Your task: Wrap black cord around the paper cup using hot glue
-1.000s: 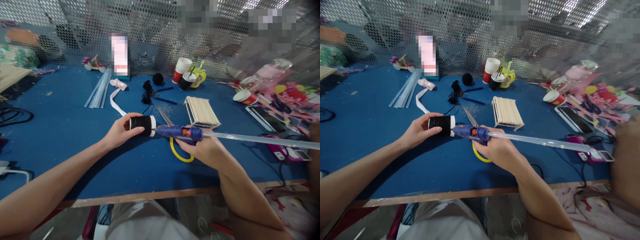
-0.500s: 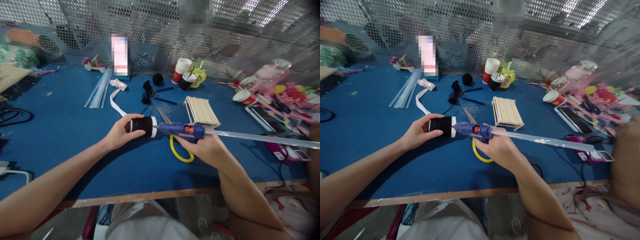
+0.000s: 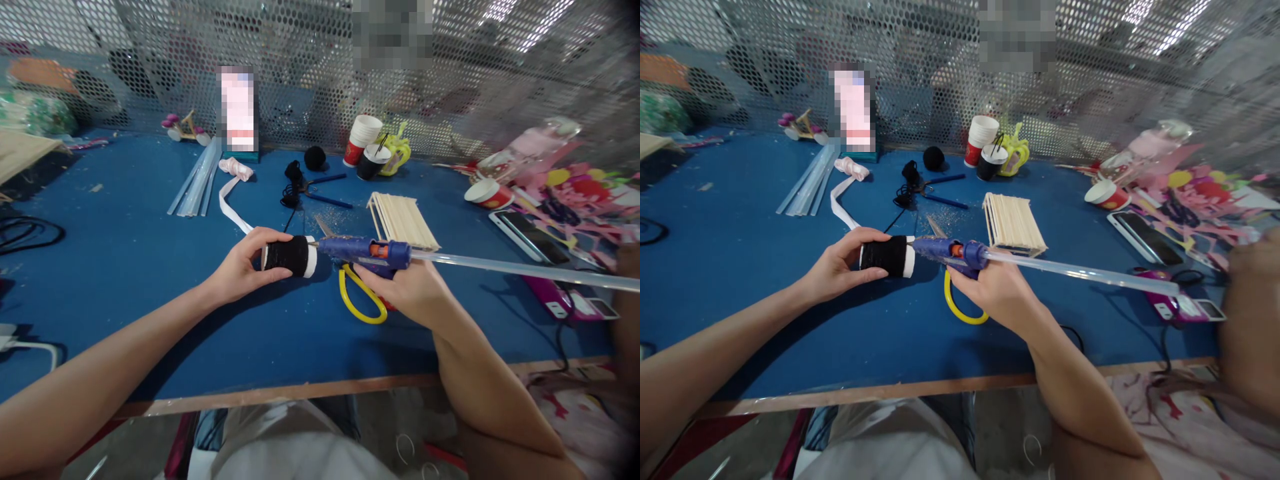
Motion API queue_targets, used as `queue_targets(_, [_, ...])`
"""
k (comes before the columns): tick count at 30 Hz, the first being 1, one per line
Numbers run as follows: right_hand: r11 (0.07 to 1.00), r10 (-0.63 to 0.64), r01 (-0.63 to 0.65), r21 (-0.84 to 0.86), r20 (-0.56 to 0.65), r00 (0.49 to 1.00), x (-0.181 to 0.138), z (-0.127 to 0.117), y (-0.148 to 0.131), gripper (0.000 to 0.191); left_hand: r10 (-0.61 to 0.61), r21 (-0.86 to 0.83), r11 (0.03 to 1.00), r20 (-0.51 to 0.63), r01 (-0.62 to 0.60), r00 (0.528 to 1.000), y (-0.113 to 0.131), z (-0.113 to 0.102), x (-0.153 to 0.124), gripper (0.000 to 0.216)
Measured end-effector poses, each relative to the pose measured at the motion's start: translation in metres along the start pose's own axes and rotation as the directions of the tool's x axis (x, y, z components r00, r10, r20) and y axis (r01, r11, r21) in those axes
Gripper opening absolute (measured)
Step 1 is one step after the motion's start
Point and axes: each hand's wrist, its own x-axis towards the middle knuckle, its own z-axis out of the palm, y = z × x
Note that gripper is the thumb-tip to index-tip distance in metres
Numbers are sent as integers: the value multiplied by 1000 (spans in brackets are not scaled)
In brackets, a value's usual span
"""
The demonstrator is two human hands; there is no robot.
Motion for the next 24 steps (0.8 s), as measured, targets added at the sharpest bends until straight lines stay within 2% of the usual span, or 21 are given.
queue_targets(4, [999,38,-38,14,35,999,2,1,1,26,32,16,999,17,-33,999,0,0,0,48])
queue_targets(7, [978,155,-160,134,50,987,8,-1,-2,22,54,12,998,33,-54,998,1,0,0,48])
queue_targets(11, [911,328,-332,244,59,943,18,-2,-8,17,68,16,998,34,-69,997,1,1,-1,47])
queue_targets(14, [842,414,-434,320,134,900,21,-5,-11,13,51,13,999,21,-51,998,0,1,-1,47])
queue_targets(16, [739,477,-526,421,225,850,21,-8,-11,14,-1,-16,1000,-4,1,1000,-1,2,-1,47])
queue_targets(20, [413,623,-691,593,370,689,20,-14,-5,19,-171,-154,974,-38,164,985,-4,3,-1,47])
queue_targets(22, [296,698,-694,656,348,626,17,-12,4,19,-222,-194,958,-42,210,974,-4,3,-1,47])
queue_targets(24, [227,784,-665,712,271,558,11,-6,18,26,-245,-202,952,-45,232,968,-4,4,-1,48])
